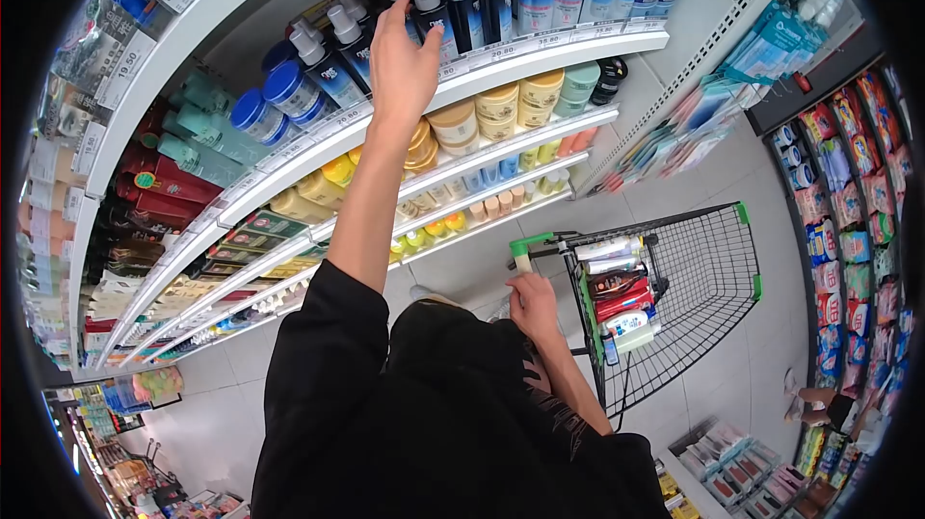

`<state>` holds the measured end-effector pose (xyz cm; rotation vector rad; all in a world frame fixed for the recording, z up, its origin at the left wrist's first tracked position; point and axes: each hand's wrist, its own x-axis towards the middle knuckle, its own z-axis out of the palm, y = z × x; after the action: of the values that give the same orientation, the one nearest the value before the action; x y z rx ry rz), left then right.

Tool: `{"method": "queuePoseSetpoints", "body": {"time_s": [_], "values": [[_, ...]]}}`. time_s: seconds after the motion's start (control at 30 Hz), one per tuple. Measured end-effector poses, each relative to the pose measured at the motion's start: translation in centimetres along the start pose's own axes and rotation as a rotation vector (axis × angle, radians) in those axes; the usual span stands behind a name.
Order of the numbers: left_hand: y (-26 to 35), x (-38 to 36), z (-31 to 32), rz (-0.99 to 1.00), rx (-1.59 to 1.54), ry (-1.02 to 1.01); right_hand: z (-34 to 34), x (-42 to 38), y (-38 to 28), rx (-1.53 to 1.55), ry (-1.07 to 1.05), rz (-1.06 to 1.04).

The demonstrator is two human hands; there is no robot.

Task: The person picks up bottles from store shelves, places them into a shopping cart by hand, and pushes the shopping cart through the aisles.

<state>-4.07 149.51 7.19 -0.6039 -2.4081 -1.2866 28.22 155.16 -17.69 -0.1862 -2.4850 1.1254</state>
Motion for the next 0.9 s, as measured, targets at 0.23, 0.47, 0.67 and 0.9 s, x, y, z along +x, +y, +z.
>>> {"method": "queuePoseSetpoints", "body": {"time_s": [0.23,0.47,0.67,0.9], "values": [[-0.9,0.2,0.8,0.047,0.043,0.039,-0.1,0.2,-0.1,0.001,-0.007,0.000],[0.4,-2.1,-0.5,-0.096,-0.351,0.055,-0.2,0.4,-0.1,0.010,0.007,-0.010],[4.1,-6.1,-5.7,0.154,-0.366,0.125,-0.1,0.3,-0.1,0.006,-0.025,0.027],[4.6,-14.5,-4.8,-0.393,-0.934,-0.351,-1.8,1.4,-2.2,0.475,-0.104,0.534]]}}
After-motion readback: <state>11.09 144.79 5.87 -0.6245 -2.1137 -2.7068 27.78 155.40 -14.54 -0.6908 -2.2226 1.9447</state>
